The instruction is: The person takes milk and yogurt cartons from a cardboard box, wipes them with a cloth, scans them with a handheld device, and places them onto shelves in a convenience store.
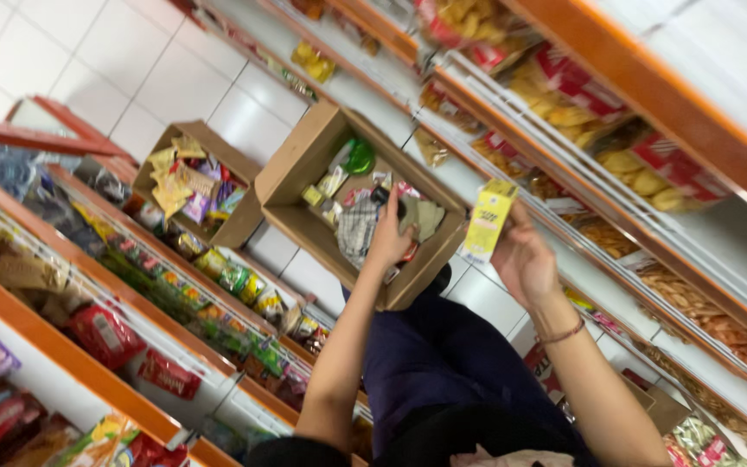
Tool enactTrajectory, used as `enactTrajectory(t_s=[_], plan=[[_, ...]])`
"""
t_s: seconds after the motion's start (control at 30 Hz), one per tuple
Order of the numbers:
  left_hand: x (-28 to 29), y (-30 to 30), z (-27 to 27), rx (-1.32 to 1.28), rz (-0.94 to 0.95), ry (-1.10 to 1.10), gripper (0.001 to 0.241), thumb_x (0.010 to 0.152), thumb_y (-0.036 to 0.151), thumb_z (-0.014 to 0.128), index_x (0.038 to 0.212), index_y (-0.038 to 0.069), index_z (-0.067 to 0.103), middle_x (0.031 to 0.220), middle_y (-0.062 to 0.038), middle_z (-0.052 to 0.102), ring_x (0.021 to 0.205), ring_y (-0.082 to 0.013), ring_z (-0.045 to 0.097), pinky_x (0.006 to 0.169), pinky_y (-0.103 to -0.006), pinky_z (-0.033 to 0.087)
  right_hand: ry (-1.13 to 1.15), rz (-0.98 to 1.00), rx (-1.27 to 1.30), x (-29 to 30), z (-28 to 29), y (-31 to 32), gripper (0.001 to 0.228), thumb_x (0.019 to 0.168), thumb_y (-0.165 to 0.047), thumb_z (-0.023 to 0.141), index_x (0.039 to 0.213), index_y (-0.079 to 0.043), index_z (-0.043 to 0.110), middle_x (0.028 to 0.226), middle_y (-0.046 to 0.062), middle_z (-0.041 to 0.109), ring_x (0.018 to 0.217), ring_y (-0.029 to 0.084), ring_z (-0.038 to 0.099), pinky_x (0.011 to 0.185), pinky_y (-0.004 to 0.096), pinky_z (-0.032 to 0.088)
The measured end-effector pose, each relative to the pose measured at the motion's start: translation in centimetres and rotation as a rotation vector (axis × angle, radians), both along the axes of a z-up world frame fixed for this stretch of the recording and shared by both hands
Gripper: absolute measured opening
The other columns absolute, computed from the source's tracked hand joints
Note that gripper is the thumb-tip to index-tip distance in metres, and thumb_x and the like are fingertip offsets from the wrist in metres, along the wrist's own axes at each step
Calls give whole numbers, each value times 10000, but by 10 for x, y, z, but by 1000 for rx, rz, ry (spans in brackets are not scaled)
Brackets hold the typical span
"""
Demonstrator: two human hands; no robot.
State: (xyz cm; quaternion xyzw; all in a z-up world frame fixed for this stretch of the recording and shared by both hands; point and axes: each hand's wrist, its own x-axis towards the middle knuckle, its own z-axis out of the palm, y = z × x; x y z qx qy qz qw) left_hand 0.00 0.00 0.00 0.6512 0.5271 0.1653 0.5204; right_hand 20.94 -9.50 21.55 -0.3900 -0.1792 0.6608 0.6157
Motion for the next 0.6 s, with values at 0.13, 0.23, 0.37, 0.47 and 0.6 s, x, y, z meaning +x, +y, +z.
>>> enactTrajectory(t_s=[0.13,0.23,0.37,0.47,0.6], plan=[[1,-19,174,-79,-52,-501,685,968,72,602,1600,96,340,1347,-126,618,1162,-217,640,994,-347,537,114,-5,15,-1,45,-20,774,895,-87,653,1592,-31,322,1483,204,471,1351,354,472,1120,553,393],[1,-37,280,8,-146,-602,538,1006,92,579,1528,31,466,1314,-114,634,1148,-194,644,1003,-316,512,-43,-57,110,-1,72,-30,798,869,-24,661,1581,-72,304,1540,114,444,1410,250,455,1164,459,367],[20,-45,369,290,-312,-674,537,971,129,667,1465,-23,525,1303,-153,632,1162,-250,643,1026,-340,514,-343,-145,329,8,108,-40,810,890,-8,734,1583,-13,314,1526,141,463,1422,241,464,1192,440,368],[42,-47,410,477,-340,-652,616,876,134,787,1406,-45,531,1277,-187,650,1139,-297,664,1007,-365,528,-454,-258,418,19,135,-41,848,865,11,778,1576,-17,316,1500,126,479,1403,232,475,1167,426,407],[62,-44,451,617,-386,-603,571,870,89,790,1382,-39,572,1285,-196,664,1172,-321,691,1004,-377,549,-527,-413,506,28,172,-49,844,833,60,809,1542,-17,358,1457,114,512,1369,236,511,1127,411,477]])
